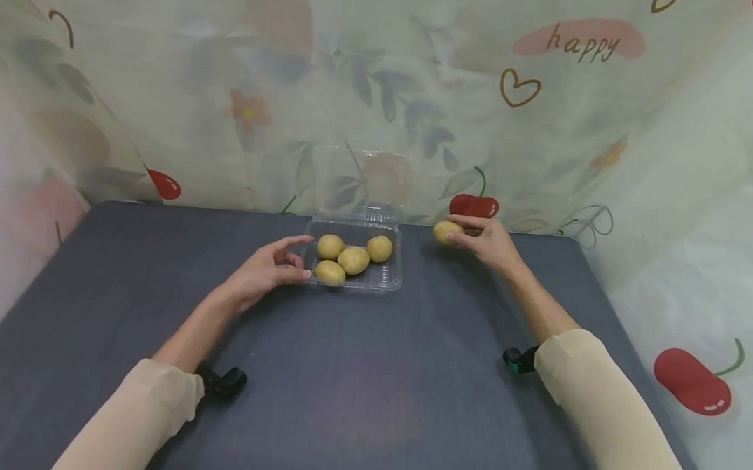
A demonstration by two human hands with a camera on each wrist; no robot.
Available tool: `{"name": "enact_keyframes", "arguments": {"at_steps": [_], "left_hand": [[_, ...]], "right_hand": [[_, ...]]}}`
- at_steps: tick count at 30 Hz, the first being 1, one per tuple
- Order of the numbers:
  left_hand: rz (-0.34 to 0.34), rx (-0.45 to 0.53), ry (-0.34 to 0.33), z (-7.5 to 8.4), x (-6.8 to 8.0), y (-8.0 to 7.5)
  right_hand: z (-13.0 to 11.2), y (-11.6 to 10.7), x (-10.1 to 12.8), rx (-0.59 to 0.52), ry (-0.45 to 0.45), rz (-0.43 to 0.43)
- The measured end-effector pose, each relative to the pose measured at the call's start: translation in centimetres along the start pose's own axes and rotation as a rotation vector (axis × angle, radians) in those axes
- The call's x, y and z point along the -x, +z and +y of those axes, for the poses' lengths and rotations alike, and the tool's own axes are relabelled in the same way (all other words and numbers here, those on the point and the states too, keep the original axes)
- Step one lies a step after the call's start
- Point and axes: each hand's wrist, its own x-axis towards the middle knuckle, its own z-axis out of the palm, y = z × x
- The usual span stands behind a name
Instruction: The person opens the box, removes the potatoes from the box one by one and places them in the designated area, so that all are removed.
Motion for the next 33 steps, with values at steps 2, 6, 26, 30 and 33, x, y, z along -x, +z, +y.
{"name": "enact_keyframes", "arguments": {"at_steps": [2,6,26,30,33], "left_hand": [[-0.002,-0.008,0.007,0.0,0.1,0.0],[-0.009,-0.011,0.014,0.1,0.0,0.1],[0.008,-0.010,0.020,-0.3,0.0,0.2],[0.008,-0.015,0.026,-0.2,0.1,0.3],[0.018,-0.015,0.023,-0.2,0.2,0.2]], "right_hand": [[-0.4,-0.2,0.3,-0.004,0.007,0.003],[-0.2,-0.9,0.6,0.003,0.020,0.021],[1.9,-2.5,0.5,0.117,0.078,0.003],[2.8,-2.8,0.5,0.138,0.074,0.057],[4.4,-3.1,-0.1,0.193,0.054,0.087]]}}
